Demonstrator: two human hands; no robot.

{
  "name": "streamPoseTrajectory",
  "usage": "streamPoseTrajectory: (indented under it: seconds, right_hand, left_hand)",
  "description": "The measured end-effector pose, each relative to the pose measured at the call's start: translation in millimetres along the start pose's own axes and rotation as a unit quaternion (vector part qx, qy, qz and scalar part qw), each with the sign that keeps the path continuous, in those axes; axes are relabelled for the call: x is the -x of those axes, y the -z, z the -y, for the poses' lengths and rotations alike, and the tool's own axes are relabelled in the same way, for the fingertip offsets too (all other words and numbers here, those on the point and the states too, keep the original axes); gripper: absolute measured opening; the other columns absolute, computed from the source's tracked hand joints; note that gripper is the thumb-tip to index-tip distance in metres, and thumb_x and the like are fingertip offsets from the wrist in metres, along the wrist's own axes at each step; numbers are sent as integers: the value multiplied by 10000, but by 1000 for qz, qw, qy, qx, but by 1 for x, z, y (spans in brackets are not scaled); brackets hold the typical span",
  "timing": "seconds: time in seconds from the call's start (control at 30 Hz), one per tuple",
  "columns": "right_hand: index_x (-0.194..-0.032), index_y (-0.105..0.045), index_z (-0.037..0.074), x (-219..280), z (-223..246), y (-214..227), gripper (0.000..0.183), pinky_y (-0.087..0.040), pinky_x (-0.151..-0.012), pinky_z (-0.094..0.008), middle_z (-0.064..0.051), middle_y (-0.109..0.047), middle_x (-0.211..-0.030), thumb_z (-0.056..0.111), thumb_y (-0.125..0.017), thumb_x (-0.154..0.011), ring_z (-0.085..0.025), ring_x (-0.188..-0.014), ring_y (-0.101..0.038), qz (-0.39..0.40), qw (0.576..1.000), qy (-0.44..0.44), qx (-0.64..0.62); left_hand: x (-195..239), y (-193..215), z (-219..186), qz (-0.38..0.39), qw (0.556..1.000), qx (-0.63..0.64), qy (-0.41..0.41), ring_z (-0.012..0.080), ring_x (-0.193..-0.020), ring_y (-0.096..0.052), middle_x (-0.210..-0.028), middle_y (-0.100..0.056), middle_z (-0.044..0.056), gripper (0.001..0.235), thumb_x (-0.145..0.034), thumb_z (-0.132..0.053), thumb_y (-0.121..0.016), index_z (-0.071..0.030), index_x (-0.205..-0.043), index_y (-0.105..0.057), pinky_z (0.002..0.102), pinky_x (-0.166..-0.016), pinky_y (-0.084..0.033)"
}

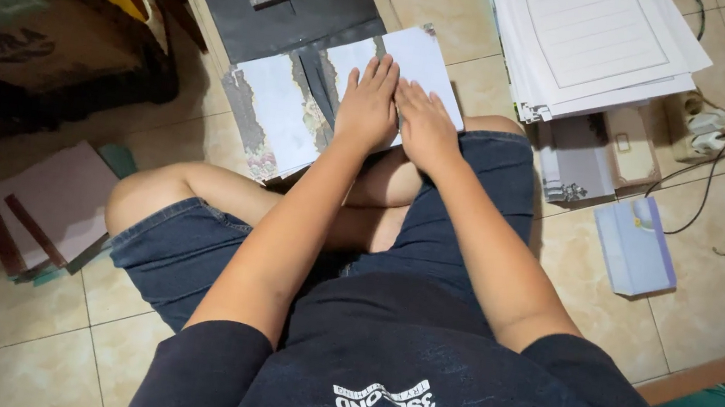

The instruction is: Flipping through a stack of papers and smoothing each page down with hands while sitting on the floor.

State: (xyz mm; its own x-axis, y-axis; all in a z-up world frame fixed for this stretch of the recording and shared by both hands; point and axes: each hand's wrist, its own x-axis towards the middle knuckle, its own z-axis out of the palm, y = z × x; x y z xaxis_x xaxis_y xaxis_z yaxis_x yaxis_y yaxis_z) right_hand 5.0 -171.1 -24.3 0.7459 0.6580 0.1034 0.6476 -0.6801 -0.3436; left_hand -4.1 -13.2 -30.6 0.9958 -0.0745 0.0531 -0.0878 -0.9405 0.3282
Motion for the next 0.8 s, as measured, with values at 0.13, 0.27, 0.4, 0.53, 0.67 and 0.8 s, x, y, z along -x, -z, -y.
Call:
streamPoseTrajectory:
  seconds: [0.13, 0.27, 0.4, 0.53, 0.67, 0.8]
  right_hand:
    - [-1645, -240, 76, -19, 4, 8, 651, -161, -1263, -477, -84, -252, -1711, 35, -347, -1004, -260, -1576, -216, 64, 997, -31, 43]
    - [-1641, -244, 59, -3, 8, 6, 638, -155, -1261, -473, -106, -214, -1718, 35, -358, -1014, -269, -1583, -186, 71, 996, -30, 49]
    - [-1645, -252, 72, 18, 12, 11, 650, -154, -1265, -470, -91, -211, -1722, -4, -334, -1004, -265, -1586, -181, 64, 996, -35, 49]
    - [-1633, -278, 77, -5, 7, 12, 641, -164, -1248, -483, -84, -233, -1717, 39, -376, -1001, -275, -1580, -194, 64, 995, -45, 60]
    - [-1640, -282, 63, -33, 12, 25, 611, -149, -1265, -497, -95, -235, -1723, 68, -364, -1035, -276, -1589, -183, 80, 993, -51, 70]
    - [-1623, -377, 74, -20, 9, 15, 598, -141, -1289, -503, -102, -329, -1703, 30, -375, -1026, -269, -1589, -243, 65, 997, -25, 26]
  left_hand:
    - [-1, 21, -5, 27, 1000, 3, 11, 287, -1574, -185, -1700, -242, 111, 637, -1001, -218, -293, -44, -1613, -276, 517, -1267, -131]
    - [-16, 36, 2, 63, 997, -17, 30, 289, -1583, -115, -1718, -168, 101, 618, -1057, -269, -254, -43, -1629, -199, 542, -1268, -96]
    - [-24, 43, -4, 77, 993, -39, 82, 265, -1597, -47, -1734, -78, 94, 632, -1069, -281, -235, -53, -1648, -119, 526, -1281, -42]
    - [-18, 27, -4, 44, 993, -45, 96, 280, -1592, -45, -1730, -93, 103, 648, -1061, -297, -256, -30, -1641, -150, 546, -1280, -45]
    - [-2, 45, -12, 66, 993, -39, 92, 295, -1605, -60, -1737, -100, 131, 698, -1009, -287, -270, -26, -1647, -164, 547, -1290, -67]
    - [-5, 35, -4, 66, 993, -49, 87, 295, -1614, -87, -1744, -115, 133, 686, -1030, -301, -266, -41, -1659, -182, 553, -1294, -102]
